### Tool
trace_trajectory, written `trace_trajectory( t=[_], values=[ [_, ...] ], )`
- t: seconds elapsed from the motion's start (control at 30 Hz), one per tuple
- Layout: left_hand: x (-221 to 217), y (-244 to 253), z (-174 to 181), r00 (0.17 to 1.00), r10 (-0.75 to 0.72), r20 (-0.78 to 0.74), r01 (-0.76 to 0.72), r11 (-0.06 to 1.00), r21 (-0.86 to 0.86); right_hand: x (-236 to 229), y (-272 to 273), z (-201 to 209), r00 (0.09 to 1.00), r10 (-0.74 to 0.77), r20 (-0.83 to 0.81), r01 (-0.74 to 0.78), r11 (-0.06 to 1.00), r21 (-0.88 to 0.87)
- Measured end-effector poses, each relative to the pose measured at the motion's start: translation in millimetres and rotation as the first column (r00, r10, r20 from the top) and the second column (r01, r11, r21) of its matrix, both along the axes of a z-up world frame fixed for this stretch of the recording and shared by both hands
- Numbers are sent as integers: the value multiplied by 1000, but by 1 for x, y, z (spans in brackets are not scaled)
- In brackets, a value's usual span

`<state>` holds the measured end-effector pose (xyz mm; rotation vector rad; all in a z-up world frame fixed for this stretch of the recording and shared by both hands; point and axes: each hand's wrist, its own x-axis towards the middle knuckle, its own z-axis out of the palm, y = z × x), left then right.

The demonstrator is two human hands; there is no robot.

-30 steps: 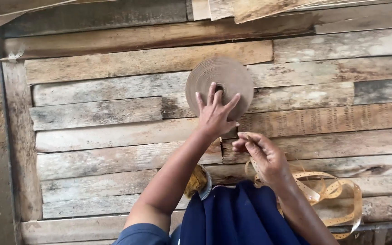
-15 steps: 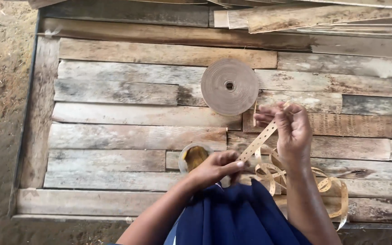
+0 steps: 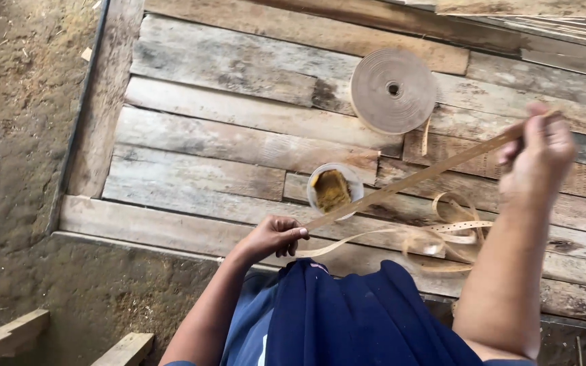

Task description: The person unrolls a perforated adhesive tape from a roll, applies it to a wooden surface, and presses it down to secure it. They repeat this process multiple times across different sections of the wooden surface.

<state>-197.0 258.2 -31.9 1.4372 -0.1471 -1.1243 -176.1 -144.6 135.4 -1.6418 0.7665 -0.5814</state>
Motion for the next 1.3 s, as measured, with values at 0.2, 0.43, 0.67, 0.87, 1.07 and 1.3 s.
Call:
trace_trajectory(
  t=[0.2,0.43,0.67,0.87,1.07,1.3],
  values=[
    [3,6,0,999,49,-2,-49,998,39,11,-13,5,969,-151,196,115,976,184],
    [4,-52,-46,946,320,-60,-325,924,-200,-27,102,-78,911,94,-403,-185,963,-195],
    [0,-67,-38,938,336,-83,-346,911,-224,-33,177,-104,831,500,-244,-438,859,267],
    [-10,-40,-33,948,308,-74,-315,940,-128,5,114,-81,945,271,-183,-287,956,-67],
    [-19,-54,-56,924,370,-93,-377,923,-72,6,53,-146,973,183,-138,-216,933,-288],
    [-12,-75,-55,880,475,-10,-474,880,14,-66,158,-155,529,634,-564,-816,199,-542]
  ],
)
